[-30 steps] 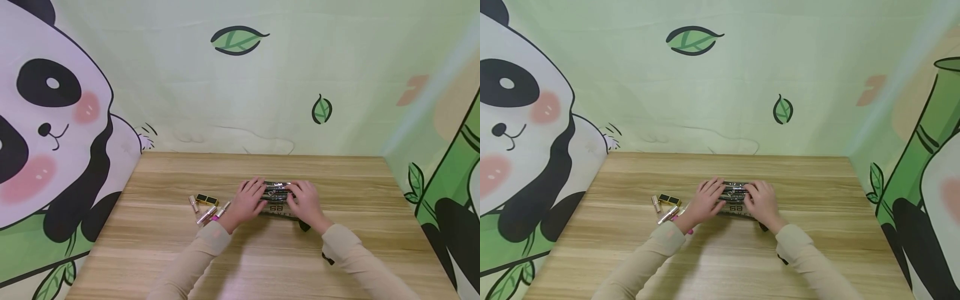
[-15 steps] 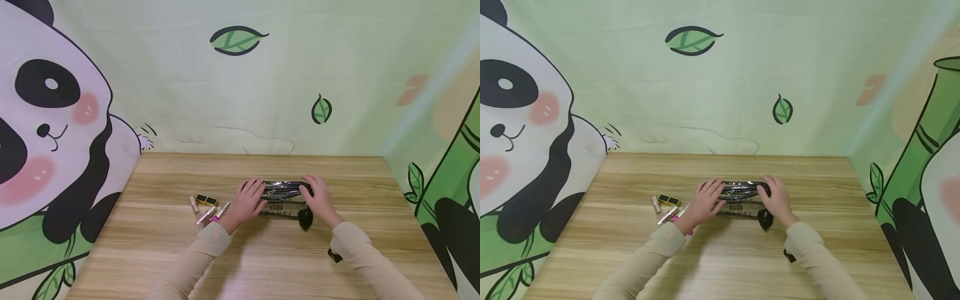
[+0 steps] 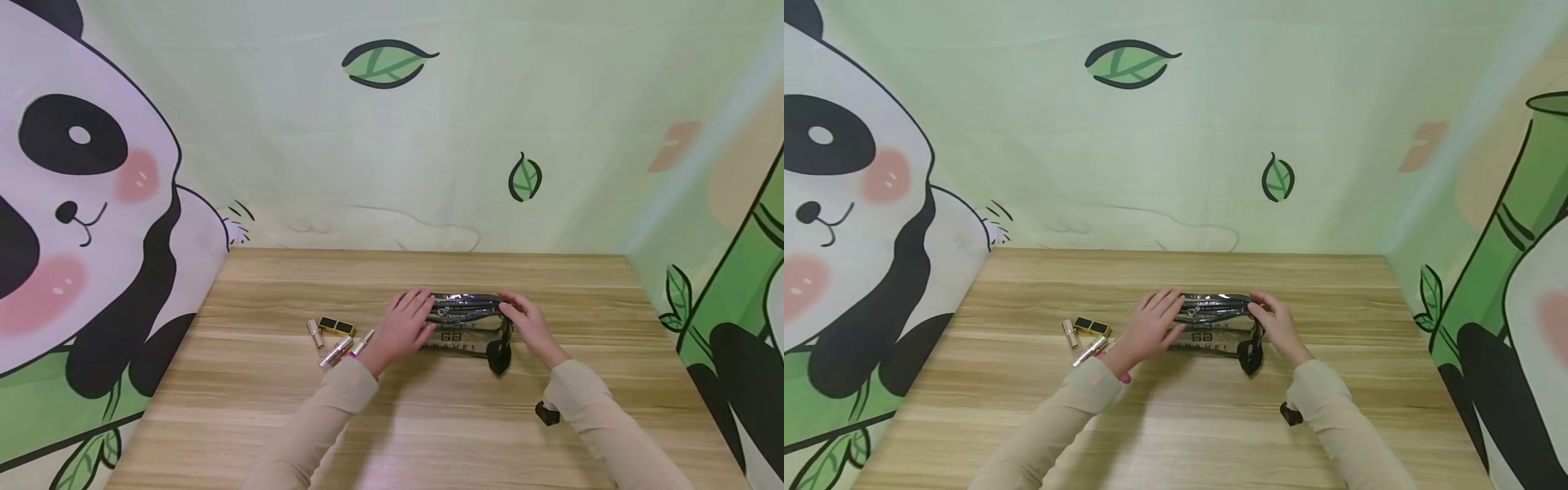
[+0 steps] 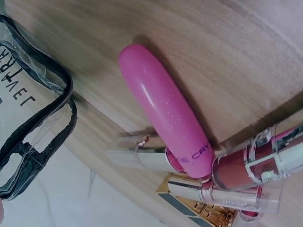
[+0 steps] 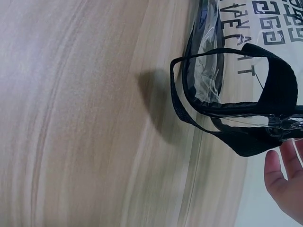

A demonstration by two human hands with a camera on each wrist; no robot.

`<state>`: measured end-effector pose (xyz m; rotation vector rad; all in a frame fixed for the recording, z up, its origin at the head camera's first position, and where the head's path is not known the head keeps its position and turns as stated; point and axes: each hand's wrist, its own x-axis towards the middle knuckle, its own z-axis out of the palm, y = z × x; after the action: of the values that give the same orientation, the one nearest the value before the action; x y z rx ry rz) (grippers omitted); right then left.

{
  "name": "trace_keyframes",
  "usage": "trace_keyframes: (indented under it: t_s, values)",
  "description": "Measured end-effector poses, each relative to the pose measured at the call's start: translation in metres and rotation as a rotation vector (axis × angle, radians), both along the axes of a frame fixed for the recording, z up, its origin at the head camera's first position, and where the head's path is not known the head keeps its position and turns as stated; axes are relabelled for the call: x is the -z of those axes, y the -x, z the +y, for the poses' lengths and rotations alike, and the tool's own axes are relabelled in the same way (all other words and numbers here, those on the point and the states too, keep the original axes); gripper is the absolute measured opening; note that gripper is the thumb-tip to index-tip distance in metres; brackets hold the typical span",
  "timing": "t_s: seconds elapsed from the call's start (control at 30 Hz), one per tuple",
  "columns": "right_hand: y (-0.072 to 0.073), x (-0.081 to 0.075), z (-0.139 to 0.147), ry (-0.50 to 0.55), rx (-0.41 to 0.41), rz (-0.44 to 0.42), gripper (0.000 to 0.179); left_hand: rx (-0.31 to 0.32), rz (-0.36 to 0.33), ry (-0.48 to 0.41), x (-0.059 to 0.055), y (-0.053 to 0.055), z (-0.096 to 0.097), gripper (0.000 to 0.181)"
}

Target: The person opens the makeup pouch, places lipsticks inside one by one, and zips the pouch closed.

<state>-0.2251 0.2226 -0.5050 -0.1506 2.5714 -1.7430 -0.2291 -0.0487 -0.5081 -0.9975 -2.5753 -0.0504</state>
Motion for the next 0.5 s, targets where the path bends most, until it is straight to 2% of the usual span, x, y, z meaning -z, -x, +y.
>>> trace_keyframes:
  t_s: [0.07,0.2,0.3,0.4,0.5]
  values:
    - [0.0,0.0,0.0,0.018,0.007,-0.01,0.044,0.017,0.014,-0.014,0.0,0.001,0.0,0.052]
    - [0.0,0.0,0.0,0.046,0.021,-0.02,0.042,0.053,0.1,-0.042,0.002,0.005,-0.002,0.05]
    - [0.001,-0.001,-0.001,0.062,0.036,-0.022,0.039,0.052,0.124,-0.036,0.001,0.006,-0.002,0.05]
    - [0.0,-0.002,-0.001,0.055,0.053,-0.012,0.037,0.022,0.078,-0.01,-0.005,0.004,0.001,0.049]
    - [-0.001,-0.003,-0.001,0.026,0.072,0.019,0.036,-0.048,-0.02,0.015,-0.013,0.001,0.007,0.048]
